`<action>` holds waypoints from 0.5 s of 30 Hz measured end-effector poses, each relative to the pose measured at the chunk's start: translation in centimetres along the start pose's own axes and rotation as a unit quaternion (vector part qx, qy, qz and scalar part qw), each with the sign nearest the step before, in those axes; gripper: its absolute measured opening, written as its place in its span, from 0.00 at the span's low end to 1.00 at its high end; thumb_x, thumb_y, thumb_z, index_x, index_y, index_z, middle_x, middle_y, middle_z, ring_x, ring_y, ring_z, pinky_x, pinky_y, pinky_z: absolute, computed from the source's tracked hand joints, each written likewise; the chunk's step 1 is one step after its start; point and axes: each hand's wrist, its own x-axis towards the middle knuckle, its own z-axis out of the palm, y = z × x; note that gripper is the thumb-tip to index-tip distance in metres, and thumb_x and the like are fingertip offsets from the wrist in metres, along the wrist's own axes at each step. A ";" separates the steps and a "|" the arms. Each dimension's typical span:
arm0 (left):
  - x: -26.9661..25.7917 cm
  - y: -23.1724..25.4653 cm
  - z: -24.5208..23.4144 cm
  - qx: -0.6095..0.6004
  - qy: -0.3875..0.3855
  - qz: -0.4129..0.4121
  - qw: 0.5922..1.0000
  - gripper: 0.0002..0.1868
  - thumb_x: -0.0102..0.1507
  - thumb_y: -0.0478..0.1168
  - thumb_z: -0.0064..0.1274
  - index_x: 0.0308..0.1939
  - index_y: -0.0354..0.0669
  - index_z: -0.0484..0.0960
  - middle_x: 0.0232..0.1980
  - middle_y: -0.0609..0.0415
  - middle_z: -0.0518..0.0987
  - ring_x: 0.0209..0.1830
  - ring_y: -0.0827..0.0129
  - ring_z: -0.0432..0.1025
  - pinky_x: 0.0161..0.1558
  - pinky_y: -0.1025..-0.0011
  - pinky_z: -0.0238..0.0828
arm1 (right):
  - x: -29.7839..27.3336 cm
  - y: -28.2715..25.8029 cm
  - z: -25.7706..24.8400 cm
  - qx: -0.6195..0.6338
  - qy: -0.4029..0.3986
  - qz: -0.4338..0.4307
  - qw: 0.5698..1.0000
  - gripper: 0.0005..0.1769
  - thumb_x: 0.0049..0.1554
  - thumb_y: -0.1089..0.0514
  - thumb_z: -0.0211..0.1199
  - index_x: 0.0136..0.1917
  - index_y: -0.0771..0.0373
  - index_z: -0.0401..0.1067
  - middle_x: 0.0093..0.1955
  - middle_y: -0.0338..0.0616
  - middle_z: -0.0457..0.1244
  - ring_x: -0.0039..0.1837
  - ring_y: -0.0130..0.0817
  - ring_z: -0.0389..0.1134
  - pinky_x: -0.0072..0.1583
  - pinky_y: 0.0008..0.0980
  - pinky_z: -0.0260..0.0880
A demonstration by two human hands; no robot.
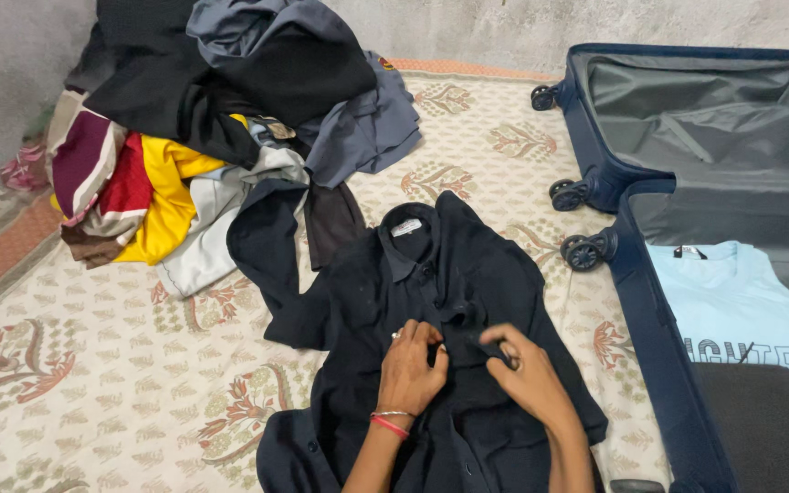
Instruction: The person buttons a black shirt and folds it on a bed near a suitcase.
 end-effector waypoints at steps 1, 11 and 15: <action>0.0 0.0 0.1 0.000 -0.001 -0.001 1.000 0.08 0.57 0.36 0.56 0.39 0.39 0.78 0.40 0.48 0.76 0.42 0.53 0.72 0.47 0.59 0.70 | -0.2 -0.2 -0.4 0.000 -0.001 0.002 1.000 0.15 0.48 0.62 0.63 0.51 0.58 0.75 0.30 0.42 0.54 0.33 0.24 0.53 0.36 0.28 0.55; -0.1 -0.4 0.6 0.033 -0.017 -0.004 0.999 0.07 0.55 0.37 0.55 0.34 0.39 0.76 0.36 0.48 0.76 0.40 0.53 0.72 0.46 0.59 0.70 | -1.5 -4.2 0.0 -0.248 0.130 -0.013 0.960 0.27 0.52 0.45 0.72 0.29 0.69 0.69 0.42 0.44 0.65 0.48 0.44 0.68 0.52 0.41 0.65; -0.2 -0.7 0.5 -0.002 -0.012 0.008 1.000 0.07 0.57 0.35 0.55 0.37 0.39 0.74 0.37 0.48 0.76 0.39 0.52 0.72 0.45 0.59 0.69 | -1.5 -6.3 1.9 -0.157 0.211 -0.242 0.934 0.16 0.49 0.55 0.70 0.48 0.66 0.74 0.53 0.44 0.66 0.58 0.45 0.67 0.57 0.45 0.62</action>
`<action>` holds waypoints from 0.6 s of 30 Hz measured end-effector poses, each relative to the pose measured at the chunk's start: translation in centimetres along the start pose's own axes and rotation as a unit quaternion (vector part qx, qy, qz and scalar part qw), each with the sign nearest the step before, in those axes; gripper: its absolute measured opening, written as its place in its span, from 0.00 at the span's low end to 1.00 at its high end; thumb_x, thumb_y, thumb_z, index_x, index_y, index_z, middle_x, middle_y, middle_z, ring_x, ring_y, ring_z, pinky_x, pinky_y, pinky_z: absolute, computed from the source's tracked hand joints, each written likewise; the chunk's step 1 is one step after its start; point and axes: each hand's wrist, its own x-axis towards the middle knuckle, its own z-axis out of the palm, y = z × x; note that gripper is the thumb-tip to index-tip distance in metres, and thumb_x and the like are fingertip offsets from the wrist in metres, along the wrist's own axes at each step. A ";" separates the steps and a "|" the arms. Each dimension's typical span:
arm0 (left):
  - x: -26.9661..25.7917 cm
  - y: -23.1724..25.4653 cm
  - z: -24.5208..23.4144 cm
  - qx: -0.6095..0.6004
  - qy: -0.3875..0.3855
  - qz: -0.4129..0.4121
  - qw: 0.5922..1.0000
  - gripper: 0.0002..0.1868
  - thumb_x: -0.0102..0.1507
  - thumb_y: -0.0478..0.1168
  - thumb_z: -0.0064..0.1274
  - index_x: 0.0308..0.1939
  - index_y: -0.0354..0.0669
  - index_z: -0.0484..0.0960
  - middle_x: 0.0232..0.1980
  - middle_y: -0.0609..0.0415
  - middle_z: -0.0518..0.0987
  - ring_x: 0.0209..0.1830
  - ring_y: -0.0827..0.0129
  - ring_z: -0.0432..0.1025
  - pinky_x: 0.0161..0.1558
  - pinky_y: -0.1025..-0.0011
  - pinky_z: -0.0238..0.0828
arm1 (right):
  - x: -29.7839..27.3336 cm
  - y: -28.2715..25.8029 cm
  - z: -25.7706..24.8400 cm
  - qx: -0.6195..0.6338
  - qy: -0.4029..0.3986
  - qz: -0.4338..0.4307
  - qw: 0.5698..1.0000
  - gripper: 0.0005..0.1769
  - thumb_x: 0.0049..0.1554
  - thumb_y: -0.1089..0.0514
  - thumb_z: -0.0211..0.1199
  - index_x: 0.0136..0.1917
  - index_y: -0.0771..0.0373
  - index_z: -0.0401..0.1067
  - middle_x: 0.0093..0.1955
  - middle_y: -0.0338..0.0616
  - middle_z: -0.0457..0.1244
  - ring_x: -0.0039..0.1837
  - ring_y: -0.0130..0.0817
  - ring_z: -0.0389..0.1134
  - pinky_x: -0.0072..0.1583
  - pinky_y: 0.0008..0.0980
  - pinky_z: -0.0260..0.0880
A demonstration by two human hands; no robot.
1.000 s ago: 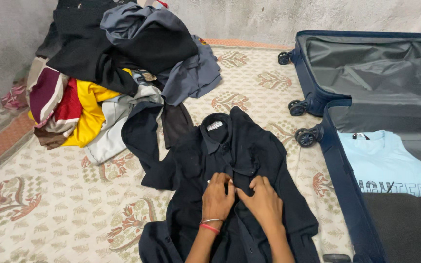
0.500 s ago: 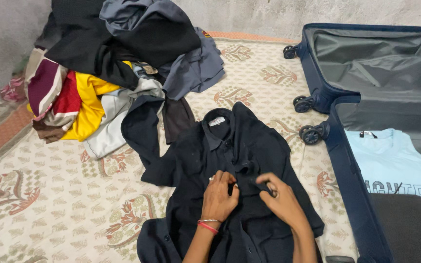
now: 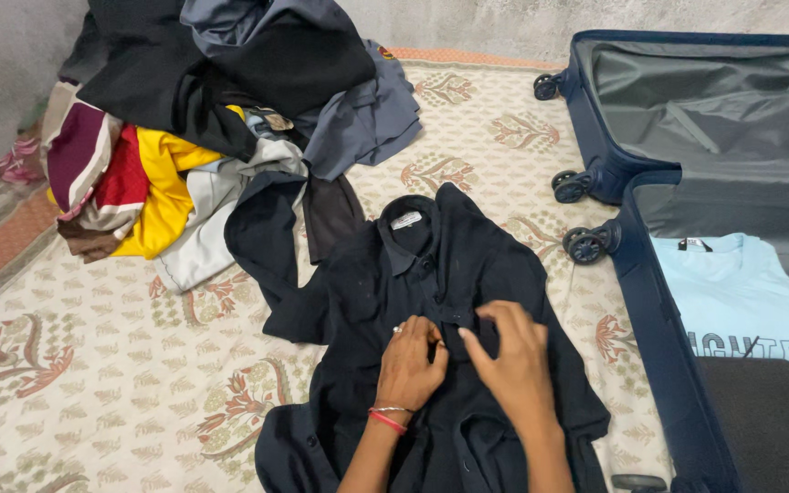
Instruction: The person buttons a black shirt and folds it on a bed near a suitcase.
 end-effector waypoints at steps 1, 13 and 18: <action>-0.1 -0.1 -0.1 0.001 -0.001 0.000 1.000 0.07 0.57 0.35 0.55 0.37 0.39 0.74 0.37 0.48 0.76 0.39 0.52 0.72 0.45 0.59 0.69 | -0.1 -0.2 0.4 0.001 0.000 0.001 1.000 0.16 0.49 0.55 0.70 0.48 0.66 0.74 0.53 0.44 0.66 0.58 0.45 0.67 0.57 0.45 0.62; -0.1 0.7 -0.9 -0.056 -0.004 -0.029 0.998 0.02 0.64 0.36 0.56 0.39 0.42 0.81 0.38 0.52 0.78 0.38 0.56 0.74 0.46 0.60 0.69 | -1.3 1.4 1.9 -0.029 -0.099 0.079 0.991 0.13 0.51 0.57 0.67 0.47 0.66 0.77 0.51 0.48 0.65 0.52 0.48 0.70 0.50 0.44 0.71; 0.0 0.2 -0.2 -0.021 0.016 -0.033 0.999 0.02 0.62 0.36 0.57 0.36 0.41 0.83 0.38 0.50 0.80 0.40 0.53 0.75 0.44 0.57 0.70 | -1.6 2.1 2.1 -0.060 -0.099 0.104 0.988 0.08 0.61 0.58 0.62 0.47 0.65 0.77 0.45 0.48 0.65 0.48 0.51 0.69 0.50 0.47 0.69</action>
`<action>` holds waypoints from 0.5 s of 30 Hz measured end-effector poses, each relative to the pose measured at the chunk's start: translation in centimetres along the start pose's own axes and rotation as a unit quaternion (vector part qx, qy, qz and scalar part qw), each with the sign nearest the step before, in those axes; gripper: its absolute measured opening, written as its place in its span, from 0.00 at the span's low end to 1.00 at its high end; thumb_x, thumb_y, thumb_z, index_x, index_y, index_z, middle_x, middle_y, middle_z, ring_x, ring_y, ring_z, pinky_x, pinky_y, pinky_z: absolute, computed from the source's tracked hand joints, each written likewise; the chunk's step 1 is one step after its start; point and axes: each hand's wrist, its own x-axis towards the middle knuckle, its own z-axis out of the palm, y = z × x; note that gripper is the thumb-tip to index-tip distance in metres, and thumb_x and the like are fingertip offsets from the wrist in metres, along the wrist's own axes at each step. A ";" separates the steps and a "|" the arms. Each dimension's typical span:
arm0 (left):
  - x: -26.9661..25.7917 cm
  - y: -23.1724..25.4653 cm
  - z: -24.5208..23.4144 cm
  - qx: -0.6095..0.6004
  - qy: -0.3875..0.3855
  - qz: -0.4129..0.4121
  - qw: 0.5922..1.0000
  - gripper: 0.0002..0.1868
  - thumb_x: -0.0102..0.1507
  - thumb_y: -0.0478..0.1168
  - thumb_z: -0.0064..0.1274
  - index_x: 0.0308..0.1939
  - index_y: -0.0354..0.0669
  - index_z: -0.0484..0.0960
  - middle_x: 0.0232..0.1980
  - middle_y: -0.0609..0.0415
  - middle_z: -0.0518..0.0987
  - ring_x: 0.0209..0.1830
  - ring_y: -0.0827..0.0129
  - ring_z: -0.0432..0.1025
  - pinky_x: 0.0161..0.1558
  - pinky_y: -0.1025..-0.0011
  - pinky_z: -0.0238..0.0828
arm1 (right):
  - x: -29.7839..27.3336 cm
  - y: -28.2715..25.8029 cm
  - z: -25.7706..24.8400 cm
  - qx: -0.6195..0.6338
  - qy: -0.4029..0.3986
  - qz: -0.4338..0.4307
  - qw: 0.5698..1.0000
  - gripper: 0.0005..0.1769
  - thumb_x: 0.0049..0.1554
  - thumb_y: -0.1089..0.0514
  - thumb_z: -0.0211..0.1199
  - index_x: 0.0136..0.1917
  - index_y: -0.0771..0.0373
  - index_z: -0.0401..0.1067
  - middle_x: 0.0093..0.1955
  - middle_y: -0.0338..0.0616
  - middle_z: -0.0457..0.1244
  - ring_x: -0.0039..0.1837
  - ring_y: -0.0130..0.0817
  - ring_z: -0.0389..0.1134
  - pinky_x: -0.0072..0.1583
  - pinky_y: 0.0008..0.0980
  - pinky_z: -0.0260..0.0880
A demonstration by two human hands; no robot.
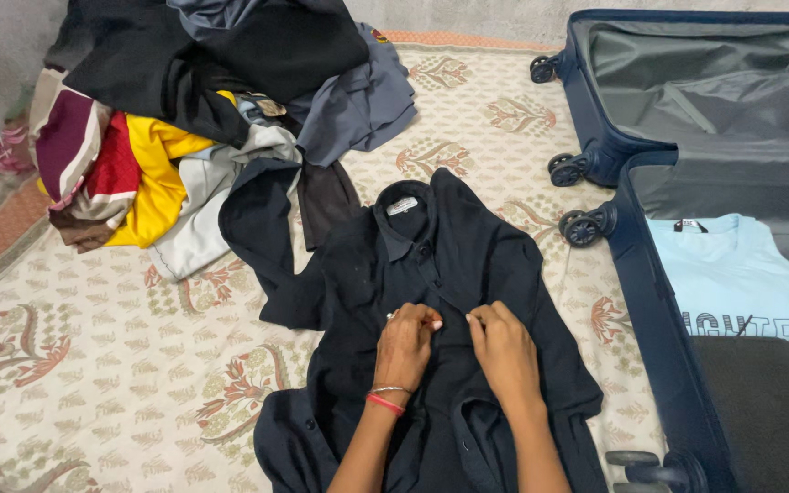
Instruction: The person buttons a black shirt and folds it on a bed near a suitcase.
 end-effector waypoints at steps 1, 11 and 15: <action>0.2 -0.1 0.3 0.001 -0.001 0.000 1.000 0.02 0.62 0.36 0.57 0.36 0.41 0.83 0.38 0.50 0.80 0.40 0.53 0.75 0.44 0.57 0.70 | 0.0 0.2 0.1 0.001 0.000 0.001 1.000 0.08 0.61 0.58 0.62 0.47 0.65 0.77 0.45 0.48 0.65 0.48 0.51 0.69 0.50 0.47 0.69; 1.0 0.7 2.9 -0.043 -0.022 -0.172 0.984 0.05 0.61 0.36 0.57 0.35 0.39 0.86 0.35 0.43 0.85 0.38 0.53 0.81 0.43 0.60 0.76 | 1.2 4.5 2.6 0.237 -0.049 0.038 0.970 0.09 0.60 0.59 0.60 0.50 0.68 0.76 0.42 0.45 0.67 0.42 0.34 0.68 0.46 0.32 0.67; 0.0 0.6 2.7 -0.107 -0.001 -0.204 0.973 0.09 0.63 0.40 0.57 0.39 0.37 0.86 0.37 0.47 0.86 0.37 0.60 0.82 0.42 0.65 0.76 | 1.0 4.3 2.7 0.257 -0.074 0.040 0.963 0.10 0.60 0.60 0.61 0.51 0.68 0.75 0.45 0.44 0.68 0.43 0.33 0.67 0.45 0.32 0.65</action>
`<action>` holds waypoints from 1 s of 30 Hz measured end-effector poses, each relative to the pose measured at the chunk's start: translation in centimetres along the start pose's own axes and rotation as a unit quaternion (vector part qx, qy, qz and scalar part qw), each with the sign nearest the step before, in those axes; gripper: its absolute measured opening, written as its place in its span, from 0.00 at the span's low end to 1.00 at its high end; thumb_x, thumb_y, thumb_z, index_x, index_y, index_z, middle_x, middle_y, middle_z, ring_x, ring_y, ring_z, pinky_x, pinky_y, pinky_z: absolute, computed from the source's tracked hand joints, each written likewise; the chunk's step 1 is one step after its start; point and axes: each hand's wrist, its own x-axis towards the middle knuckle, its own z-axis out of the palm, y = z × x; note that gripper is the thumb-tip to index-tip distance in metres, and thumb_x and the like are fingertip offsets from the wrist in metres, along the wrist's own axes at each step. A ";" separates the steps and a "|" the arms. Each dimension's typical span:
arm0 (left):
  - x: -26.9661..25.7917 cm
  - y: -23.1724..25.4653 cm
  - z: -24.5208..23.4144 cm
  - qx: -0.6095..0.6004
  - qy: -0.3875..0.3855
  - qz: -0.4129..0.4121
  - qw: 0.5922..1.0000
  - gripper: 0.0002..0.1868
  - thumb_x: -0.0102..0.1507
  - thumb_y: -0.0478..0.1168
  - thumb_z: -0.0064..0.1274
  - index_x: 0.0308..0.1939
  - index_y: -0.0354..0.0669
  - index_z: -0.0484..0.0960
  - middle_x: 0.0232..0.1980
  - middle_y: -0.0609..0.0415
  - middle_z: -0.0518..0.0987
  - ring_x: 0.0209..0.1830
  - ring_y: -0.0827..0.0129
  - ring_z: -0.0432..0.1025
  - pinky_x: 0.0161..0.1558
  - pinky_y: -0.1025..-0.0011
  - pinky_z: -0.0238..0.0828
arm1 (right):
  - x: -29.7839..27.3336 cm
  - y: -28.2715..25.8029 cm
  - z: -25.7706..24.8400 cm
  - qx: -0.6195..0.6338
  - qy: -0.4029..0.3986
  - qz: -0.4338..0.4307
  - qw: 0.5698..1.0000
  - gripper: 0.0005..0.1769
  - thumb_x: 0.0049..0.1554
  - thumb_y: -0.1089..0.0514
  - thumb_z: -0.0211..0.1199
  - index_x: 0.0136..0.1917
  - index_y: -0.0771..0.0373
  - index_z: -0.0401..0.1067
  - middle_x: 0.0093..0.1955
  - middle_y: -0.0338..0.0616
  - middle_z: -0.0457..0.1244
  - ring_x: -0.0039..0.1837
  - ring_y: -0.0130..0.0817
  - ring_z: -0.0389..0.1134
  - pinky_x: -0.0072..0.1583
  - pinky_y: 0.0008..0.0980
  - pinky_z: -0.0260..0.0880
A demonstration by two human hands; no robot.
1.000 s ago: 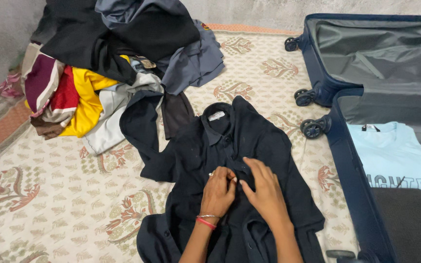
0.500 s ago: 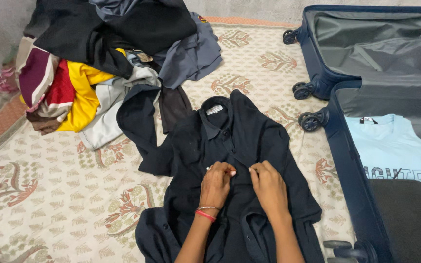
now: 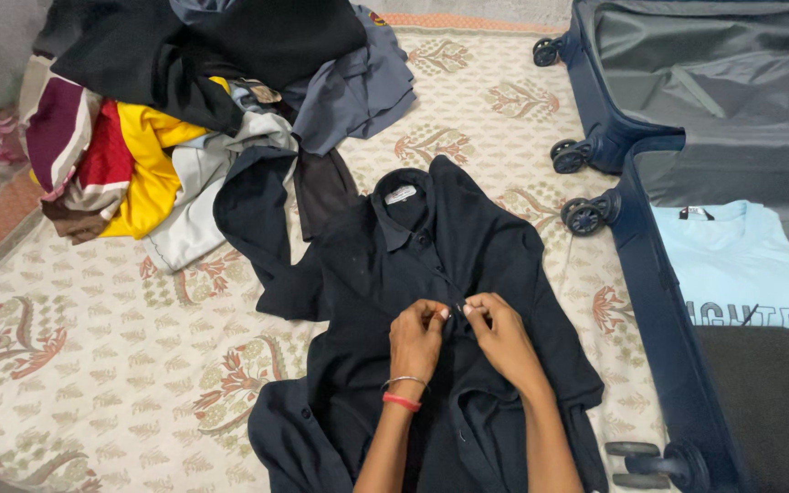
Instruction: The person buttons a black shirt and folds it on a bed near a suitcase.
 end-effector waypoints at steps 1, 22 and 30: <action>0.0 -0.1 -0.1 0.001 -0.001 -0.001 1.000 0.09 0.63 0.40 0.57 0.39 0.37 0.86 0.37 0.47 0.86 0.37 0.60 0.82 0.42 0.65 0.76 | -0.1 -0.4 0.0 0.001 0.000 0.002 1.000 0.10 0.60 0.60 0.61 0.51 0.68 0.75 0.45 0.44 0.68 0.43 0.33 0.67 0.45 0.32 0.65; -0.4 0.7 -0.5 -0.033 0.035 -0.039 0.998 0.09 0.65 0.39 0.54 0.41 0.37 0.86 0.36 0.50 0.86 0.34 0.66 0.81 0.39 0.69 0.77 | -1.1 -4.6 1.5 -0.069 0.032 -0.037 0.996 0.10 0.56 0.62 0.63 0.49 0.71 0.76 0.43 0.50 0.69 0.43 0.40 0.75 0.45 0.35 0.74; -0.4 -0.1 0.0 -0.002 0.069 0.041 0.997 0.08 0.64 0.37 0.54 0.38 0.36 0.84 0.36 0.47 0.86 0.34 0.61 0.81 0.40 0.66 0.76 | -0.9 -4.2 1.3 0.006 -0.003 -0.023 1.000 0.11 0.59 0.62 0.60 0.51 0.71 0.76 0.45 0.48 0.71 0.41 0.33 0.76 0.43 0.30 0.74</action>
